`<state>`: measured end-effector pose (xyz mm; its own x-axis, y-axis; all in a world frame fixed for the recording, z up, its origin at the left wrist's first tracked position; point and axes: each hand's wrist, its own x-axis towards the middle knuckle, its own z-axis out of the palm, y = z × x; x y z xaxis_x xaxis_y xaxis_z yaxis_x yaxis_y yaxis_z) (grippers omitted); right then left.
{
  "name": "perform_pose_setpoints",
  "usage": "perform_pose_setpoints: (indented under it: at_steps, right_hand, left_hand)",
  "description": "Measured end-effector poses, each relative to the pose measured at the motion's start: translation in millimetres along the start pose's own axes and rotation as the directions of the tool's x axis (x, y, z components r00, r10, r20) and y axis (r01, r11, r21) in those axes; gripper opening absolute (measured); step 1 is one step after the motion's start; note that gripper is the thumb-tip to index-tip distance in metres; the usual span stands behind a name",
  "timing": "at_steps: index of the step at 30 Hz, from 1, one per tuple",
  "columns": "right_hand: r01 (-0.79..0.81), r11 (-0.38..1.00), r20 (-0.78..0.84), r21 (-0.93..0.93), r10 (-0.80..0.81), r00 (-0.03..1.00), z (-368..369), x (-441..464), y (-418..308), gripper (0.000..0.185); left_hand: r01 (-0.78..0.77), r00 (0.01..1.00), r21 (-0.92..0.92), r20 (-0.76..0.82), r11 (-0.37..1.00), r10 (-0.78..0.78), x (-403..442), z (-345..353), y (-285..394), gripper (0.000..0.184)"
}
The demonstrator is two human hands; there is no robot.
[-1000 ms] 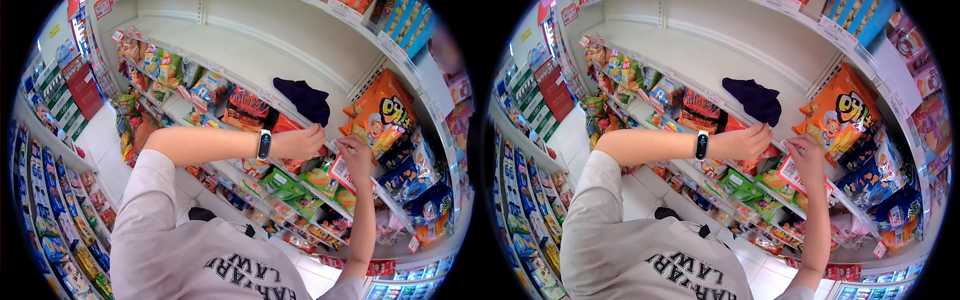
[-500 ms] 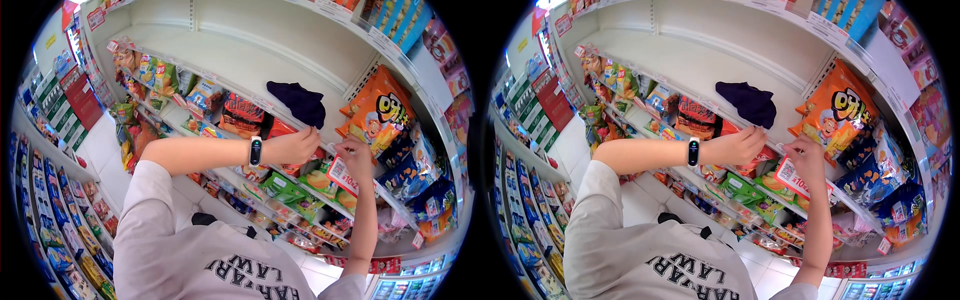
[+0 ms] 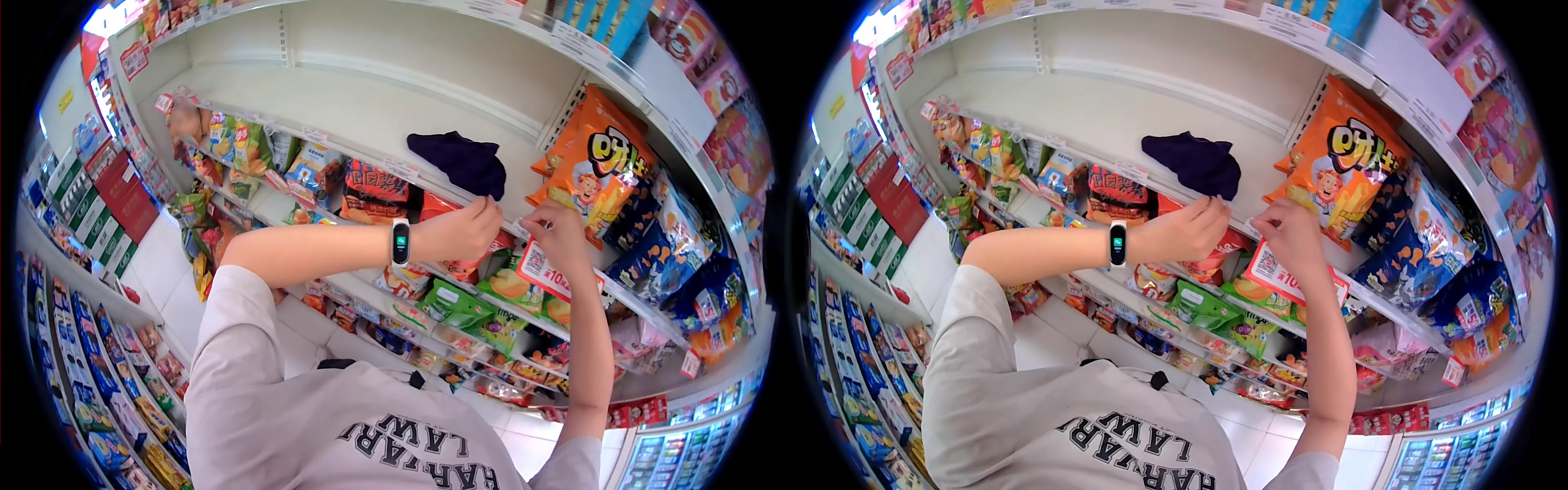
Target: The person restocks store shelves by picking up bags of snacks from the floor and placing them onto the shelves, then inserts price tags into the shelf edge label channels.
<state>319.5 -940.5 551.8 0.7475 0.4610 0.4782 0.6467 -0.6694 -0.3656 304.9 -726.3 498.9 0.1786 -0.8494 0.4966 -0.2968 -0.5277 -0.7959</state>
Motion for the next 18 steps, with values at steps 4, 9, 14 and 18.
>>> perform_pose_setpoints:
  at_steps: [4,9,14,18]
  right_hand:
    - [-0.091,0.985,0.05,0.145,0.084,0.995,-3,-2,11,0.009]
    - [-0.078,0.957,0.028,0.28,0.073,0.997,-7,-3,26,0.01]
    - [-0.065,0.987,0.051,0.144,0.058,0.997,-5,-2,8,0.01]
    - [-0.01,0.996,-0.009,0.084,0.011,1.0,3,-2,4,0.009]
  left_hand:
    - [0.012,0.999,-0.102,-0.043,0.995,-0.017,2,4,-5,0.035]
    - [0.033,0.998,-0.32,-0.033,0.947,-0.046,5,7,-14,0.023]
    - [0.05,0.996,-0.19,-0.06,0.981,-0.063,11,5,-6,0.031]
    - [0.069,0.997,-0.122,-0.034,0.99,-0.074,7,4,-2,0.037]
